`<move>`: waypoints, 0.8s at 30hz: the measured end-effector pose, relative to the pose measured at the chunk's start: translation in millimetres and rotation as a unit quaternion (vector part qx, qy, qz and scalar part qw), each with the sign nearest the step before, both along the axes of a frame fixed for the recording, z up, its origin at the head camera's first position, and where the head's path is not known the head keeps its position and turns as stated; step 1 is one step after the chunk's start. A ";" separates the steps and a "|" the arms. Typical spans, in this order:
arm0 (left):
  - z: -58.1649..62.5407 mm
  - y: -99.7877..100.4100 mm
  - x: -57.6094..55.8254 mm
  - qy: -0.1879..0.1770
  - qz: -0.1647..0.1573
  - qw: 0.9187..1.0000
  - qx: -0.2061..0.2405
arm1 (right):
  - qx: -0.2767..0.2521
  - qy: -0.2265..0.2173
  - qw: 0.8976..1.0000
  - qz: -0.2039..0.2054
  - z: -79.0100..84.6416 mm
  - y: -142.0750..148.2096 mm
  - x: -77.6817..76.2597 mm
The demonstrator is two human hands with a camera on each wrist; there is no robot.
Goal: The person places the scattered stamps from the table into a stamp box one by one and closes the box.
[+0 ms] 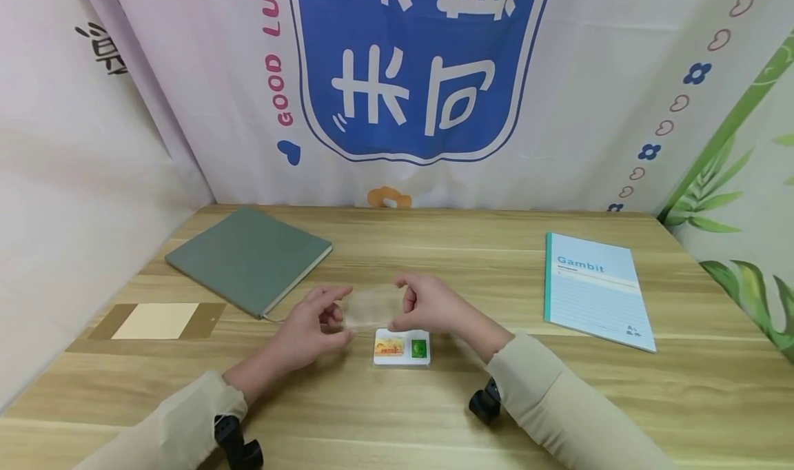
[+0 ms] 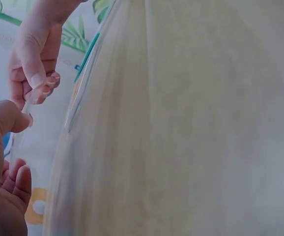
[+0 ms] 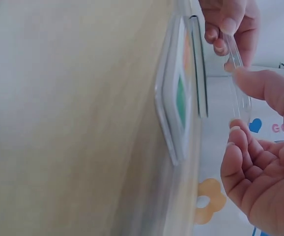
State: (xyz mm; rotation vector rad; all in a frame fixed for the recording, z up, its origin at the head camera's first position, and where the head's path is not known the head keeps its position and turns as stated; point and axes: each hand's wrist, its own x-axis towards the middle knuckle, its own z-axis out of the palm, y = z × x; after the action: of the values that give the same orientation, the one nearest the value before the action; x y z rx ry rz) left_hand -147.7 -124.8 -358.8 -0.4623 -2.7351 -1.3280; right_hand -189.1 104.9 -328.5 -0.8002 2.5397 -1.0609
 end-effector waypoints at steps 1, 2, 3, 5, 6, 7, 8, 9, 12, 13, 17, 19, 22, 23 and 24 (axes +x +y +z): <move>0.2 0.8 0.6 0.002 -0.004 1.000 0.007 | -0.004 0.000 1.000 -0.003 0.5 1.4 2.4; 0.5 1.6 1.3 0.004 -0.007 1.000 0.013 | -0.007 0.000 1.000 -0.007 1.3 2.7 4.9; 0.7 2.3 2.1 0.007 -0.012 1.000 0.021 | -0.010 0.001 1.000 -0.012 1.6 4.1 7.2; 1.3 3.6 3.8 0.016 -0.022 0.999 0.031 | -0.016 -0.002 1.000 -0.025 2.5 6.6 12.0; 1.4 4.3 4.4 0.020 -0.028 0.999 0.035 | -0.019 -0.004 0.999 -0.032 2.8 7.7 14.3; 1.6 5.1 5.0 0.023 -0.034 0.998 0.039 | -0.023 -0.007 0.999 -0.039 3.2 8.7 16.6; 1.9 5.7 5.8 0.025 -0.039 0.998 0.040 | -0.026 -0.008 0.999 -0.045 3.5 9.6 19.0; 2.2 6.4 6.6 0.027 -0.043 0.998 0.041 | -0.028 -0.010 0.998 -0.049 3.7 10.7 21.2; 2.9 8.7 8.4 0.025 -0.053 0.997 0.046 | -0.035 -0.014 0.998 -0.058 4.1 13.7 27.4; 3.3 9.4 9.1 0.023 -0.054 0.997 0.048 | -0.036 -0.013 0.997 -0.060 4.0 14.6 29.3; 4.1 12.1 11.7 0.018 -0.062 0.997 0.052 | -0.037 -0.011 0.997 -0.070 1.8 17.5 35.3; 3.9 13.1 12.8 0.016 -0.066 0.996 0.051 | -0.037 -0.010 0.996 -0.078 0.4 18.5 38.1; 2.9 14.8 14.0 0.014 -0.075 0.996 0.051 | -0.037 -0.013 0.995 -0.089 -0.9 19.8 42.3; 2.7 15.5 14.5 0.011 -0.077 0.996 0.050 | -0.037 -0.013 0.995 -0.092 -1.2 20.4 43.7; 2.5 16.1 14.9 0.007 -0.080 0.996 0.050 | -0.038 -0.014 0.995 -0.094 -1.5 20.9 45.1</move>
State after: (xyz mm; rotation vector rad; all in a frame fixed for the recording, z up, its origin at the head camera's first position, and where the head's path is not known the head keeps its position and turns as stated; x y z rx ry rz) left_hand -132.8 -108.7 -356.3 -0.6916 -2.6531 -1.4820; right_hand -144.0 125.8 -329.9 -0.5700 2.6047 -1.2240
